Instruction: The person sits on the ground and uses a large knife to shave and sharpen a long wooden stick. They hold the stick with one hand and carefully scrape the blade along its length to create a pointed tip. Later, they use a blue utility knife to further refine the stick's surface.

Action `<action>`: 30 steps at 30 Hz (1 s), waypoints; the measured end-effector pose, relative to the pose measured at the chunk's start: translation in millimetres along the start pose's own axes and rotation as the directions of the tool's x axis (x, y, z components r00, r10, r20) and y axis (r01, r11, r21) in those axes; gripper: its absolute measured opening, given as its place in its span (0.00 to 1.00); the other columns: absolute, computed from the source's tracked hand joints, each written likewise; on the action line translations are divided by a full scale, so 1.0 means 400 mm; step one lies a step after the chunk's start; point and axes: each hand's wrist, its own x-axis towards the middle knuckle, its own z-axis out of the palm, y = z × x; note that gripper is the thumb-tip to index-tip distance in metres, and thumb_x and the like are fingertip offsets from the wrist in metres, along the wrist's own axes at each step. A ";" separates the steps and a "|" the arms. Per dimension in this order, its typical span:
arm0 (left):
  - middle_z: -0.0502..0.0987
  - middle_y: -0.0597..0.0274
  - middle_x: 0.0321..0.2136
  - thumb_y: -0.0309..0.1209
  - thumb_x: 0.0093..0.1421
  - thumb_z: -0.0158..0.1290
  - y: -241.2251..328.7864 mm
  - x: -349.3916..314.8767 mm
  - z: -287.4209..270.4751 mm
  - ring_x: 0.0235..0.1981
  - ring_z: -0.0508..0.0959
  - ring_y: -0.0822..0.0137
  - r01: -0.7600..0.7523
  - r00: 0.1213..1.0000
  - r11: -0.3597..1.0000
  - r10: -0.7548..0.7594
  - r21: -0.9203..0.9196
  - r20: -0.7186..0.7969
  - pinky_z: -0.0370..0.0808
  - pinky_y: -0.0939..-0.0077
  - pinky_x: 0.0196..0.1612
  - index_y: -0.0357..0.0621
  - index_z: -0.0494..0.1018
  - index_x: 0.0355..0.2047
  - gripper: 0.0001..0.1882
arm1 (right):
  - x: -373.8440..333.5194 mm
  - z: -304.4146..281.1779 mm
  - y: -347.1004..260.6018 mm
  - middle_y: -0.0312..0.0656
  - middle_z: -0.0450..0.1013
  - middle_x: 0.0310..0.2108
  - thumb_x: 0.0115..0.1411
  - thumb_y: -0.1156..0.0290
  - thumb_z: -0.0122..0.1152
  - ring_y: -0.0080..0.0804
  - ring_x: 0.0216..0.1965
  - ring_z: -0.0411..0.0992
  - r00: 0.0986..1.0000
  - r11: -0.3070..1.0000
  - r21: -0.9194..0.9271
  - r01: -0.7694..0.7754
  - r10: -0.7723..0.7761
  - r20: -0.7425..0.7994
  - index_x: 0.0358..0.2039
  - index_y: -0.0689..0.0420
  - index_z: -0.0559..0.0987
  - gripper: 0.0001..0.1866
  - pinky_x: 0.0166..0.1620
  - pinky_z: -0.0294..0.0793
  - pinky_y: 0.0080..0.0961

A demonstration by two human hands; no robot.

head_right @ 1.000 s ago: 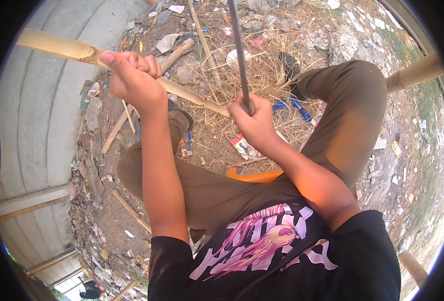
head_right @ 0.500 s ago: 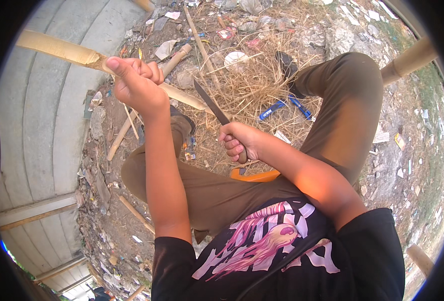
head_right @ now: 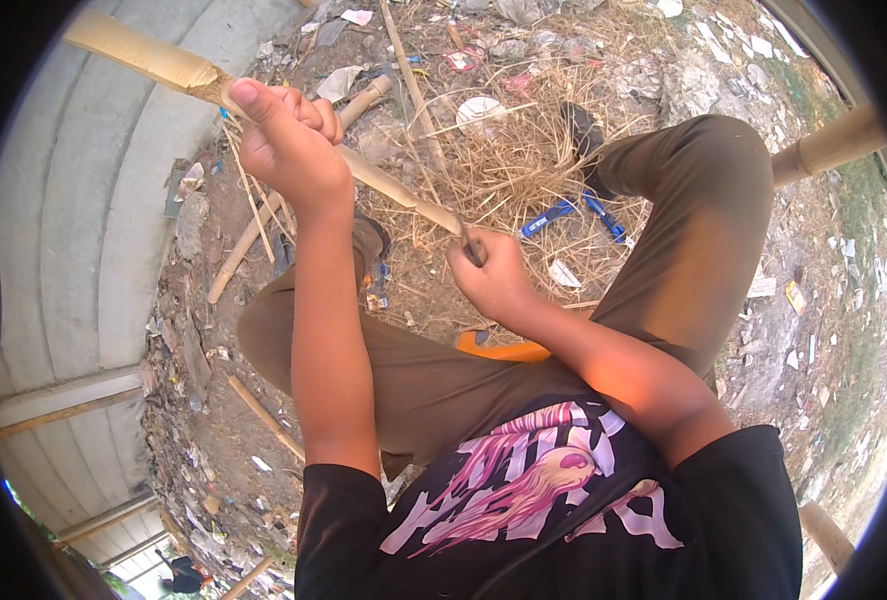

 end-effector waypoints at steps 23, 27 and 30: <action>0.53 0.76 0.15 0.50 0.72 0.45 -0.013 0.006 -0.047 0.14 0.52 0.84 0.031 0.999 0.991 -0.033 -0.132 -0.016 0.49 0.82 0.16 0.50 0.54 0.18 0.28 | 0.042 -0.009 -0.255 0.25 0.60 0.13 0.65 0.75 0.57 0.10 0.17 0.55 0.973 0.917 0.330 0.225 -0.193 -0.129 0.19 0.55 0.69 0.15 0.20 0.52 0.20; 0.52 0.75 0.14 0.58 0.69 0.44 -0.009 0.008 -0.028 0.12 0.50 0.80 0.013 1.000 0.997 -0.013 -0.081 0.004 0.48 0.79 0.15 0.49 0.55 0.18 0.31 | 0.027 0.026 0.029 0.33 0.63 0.13 0.60 0.70 0.57 0.20 0.12 0.57 0.993 0.992 -0.074 -0.100 0.104 0.062 0.18 0.57 0.68 0.15 0.17 0.56 0.27; 0.51 0.75 0.13 0.58 0.69 0.44 -0.003 0.002 -0.040 0.11 0.50 0.80 0.083 0.997 0.987 -0.083 -0.135 0.009 0.46 0.79 0.15 0.49 0.55 0.18 0.31 | 0.028 0.028 0.089 0.35 0.61 0.10 0.56 0.71 0.59 0.25 0.08 0.54 0.721 0.759 -0.058 -0.648 0.637 0.272 0.16 0.58 0.69 0.14 0.15 0.55 0.30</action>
